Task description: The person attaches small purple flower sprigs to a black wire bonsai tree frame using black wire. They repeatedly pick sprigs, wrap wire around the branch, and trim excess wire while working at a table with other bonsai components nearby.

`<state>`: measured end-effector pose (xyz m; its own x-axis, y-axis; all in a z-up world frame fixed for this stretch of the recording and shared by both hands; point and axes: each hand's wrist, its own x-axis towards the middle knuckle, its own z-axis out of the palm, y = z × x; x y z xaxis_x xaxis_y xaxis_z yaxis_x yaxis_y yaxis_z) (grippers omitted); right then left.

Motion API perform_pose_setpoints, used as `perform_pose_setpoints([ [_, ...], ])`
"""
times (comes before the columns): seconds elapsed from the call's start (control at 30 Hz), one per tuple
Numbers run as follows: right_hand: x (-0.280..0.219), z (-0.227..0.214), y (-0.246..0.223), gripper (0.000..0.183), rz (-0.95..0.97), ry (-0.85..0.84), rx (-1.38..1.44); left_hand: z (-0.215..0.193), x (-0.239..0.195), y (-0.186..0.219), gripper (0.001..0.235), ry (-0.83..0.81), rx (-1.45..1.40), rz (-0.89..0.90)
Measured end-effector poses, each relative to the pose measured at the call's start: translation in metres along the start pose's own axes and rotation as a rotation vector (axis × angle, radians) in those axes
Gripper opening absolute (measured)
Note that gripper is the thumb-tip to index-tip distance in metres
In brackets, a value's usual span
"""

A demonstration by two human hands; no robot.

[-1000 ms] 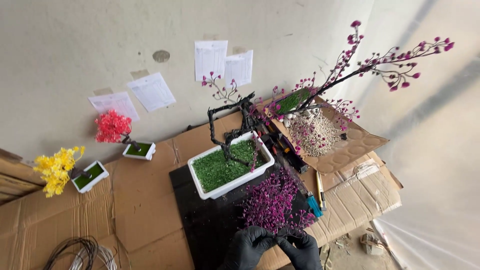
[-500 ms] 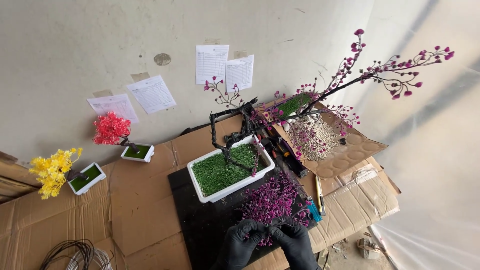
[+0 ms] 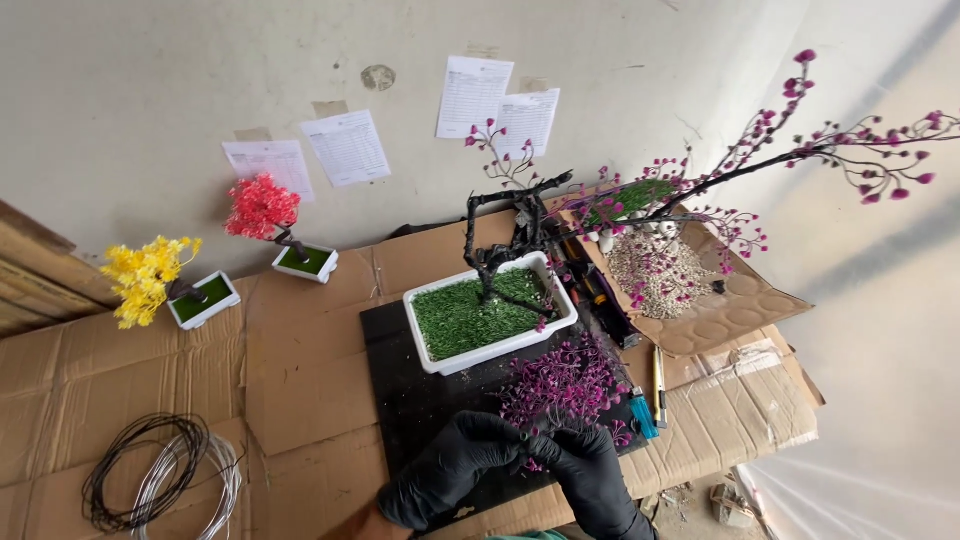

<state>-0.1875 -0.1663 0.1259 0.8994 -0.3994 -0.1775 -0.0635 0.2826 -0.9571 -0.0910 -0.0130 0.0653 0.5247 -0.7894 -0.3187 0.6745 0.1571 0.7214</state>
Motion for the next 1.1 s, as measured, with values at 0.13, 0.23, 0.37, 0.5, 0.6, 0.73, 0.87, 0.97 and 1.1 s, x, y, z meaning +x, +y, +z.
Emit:
perform_pose_setpoints([
  [0.13,0.008,0.002,0.0,0.005,-0.086,-0.016,0.038,0.015,-0.008,0.03,0.017,-0.143,-0.049,0.085],
  [0.23,0.011,0.021,-0.034,0.007,-0.21,-0.056,0.141,0.033,-0.014,0.054,0.014,-0.156,-0.068,0.132],
  [0.37,0.016,0.04,-0.059,0.009,-0.382,-0.173,0.291,0.049,-0.017,0.07,0.016,-0.165,-0.097,0.305],
  [0.5,0.026,0.045,-0.063,0.015,-0.322,-0.17,0.401,0.045,-0.01,0.064,0.021,-0.057,-0.141,0.394],
  [0.6,0.027,0.042,-0.066,0.016,-0.343,-0.123,0.284,0.05,-0.015,0.074,0.023,-0.078,-0.061,0.489],
  [0.73,0.031,0.035,-0.056,0.019,-0.278,-0.054,0.204,0.044,-0.013,0.073,0.023,-0.065,-0.037,0.479],
  [0.87,0.033,0.03,-0.047,0.021,-0.309,-0.029,0.236,0.05,-0.016,0.081,0.017,0.066,0.094,0.478],
  [0.97,0.032,0.027,-0.047,0.02,-0.37,-0.047,0.151,0.056,-0.021,0.089,0.013,0.158,0.236,0.465],
  [1.1,0.025,0.013,-0.049,0.031,-0.27,0.006,-0.12,0.041,-0.028,0.088,0.008,0.166,0.242,0.561],
])
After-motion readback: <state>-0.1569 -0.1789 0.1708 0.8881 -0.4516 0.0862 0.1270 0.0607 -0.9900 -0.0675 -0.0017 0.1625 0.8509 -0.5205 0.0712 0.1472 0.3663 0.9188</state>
